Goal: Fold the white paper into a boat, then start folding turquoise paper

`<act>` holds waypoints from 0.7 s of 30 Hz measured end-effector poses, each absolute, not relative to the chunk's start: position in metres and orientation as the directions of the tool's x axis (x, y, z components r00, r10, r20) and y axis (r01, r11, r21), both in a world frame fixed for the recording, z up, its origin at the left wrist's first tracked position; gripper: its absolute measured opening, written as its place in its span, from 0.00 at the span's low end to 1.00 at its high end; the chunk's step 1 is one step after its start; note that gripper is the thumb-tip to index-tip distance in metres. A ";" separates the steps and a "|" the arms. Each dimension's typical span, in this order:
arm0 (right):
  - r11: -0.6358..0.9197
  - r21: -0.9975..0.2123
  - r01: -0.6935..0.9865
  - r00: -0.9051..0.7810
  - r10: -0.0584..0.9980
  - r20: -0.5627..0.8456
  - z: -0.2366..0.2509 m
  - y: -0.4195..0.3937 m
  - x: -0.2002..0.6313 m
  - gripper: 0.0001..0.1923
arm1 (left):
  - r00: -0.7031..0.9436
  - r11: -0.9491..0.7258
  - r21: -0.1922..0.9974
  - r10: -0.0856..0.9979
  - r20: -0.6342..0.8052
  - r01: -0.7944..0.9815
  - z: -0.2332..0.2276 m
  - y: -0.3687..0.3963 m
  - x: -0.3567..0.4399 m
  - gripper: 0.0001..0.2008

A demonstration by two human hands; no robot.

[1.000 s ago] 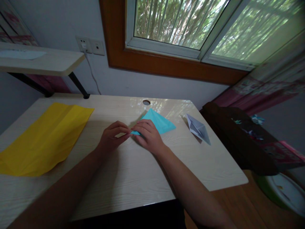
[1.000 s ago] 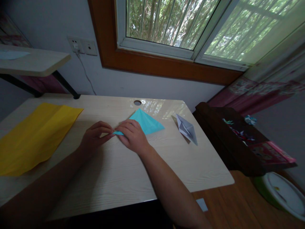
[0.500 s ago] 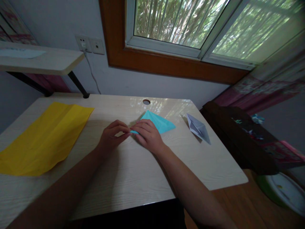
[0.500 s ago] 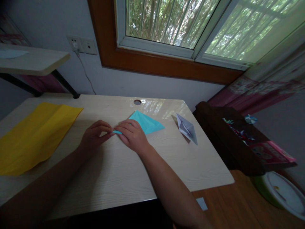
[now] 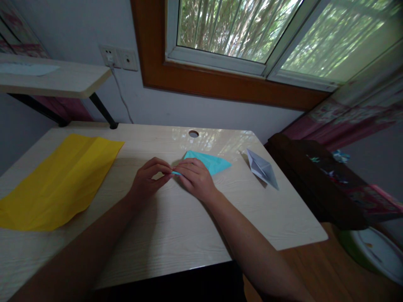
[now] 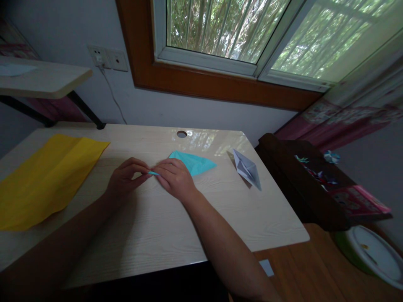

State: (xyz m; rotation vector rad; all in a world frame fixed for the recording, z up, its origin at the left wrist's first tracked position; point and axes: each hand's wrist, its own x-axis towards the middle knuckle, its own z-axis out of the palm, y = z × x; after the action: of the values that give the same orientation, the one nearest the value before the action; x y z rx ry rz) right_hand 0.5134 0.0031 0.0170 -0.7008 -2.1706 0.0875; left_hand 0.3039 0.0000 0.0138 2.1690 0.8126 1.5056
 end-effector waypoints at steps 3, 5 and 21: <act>0.834 -0.292 0.469 -0.494 0.521 0.696 0.017 0.002 0.513 0.11 | 0.250 -0.755 0.604 0.656 0.712 0.255 0.016 -0.001 0.305 0.02; 0.836 -0.287 0.468 -0.493 0.516 0.701 0.017 0.002 0.512 0.11 | 0.247 -0.753 0.606 0.657 0.713 0.256 0.016 -0.001 0.306 0.02; 0.833 -0.247 0.495 -0.484 0.500 0.718 0.014 0.002 0.511 0.10 | 0.251 -0.718 0.656 0.696 0.673 0.231 0.011 -0.001 0.304 0.06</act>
State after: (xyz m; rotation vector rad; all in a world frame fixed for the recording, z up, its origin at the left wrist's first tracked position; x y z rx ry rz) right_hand 0.5113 0.0019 0.0135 -0.7253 -2.1610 0.0075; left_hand 0.3043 -0.0010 0.0105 2.1027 0.8434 1.4687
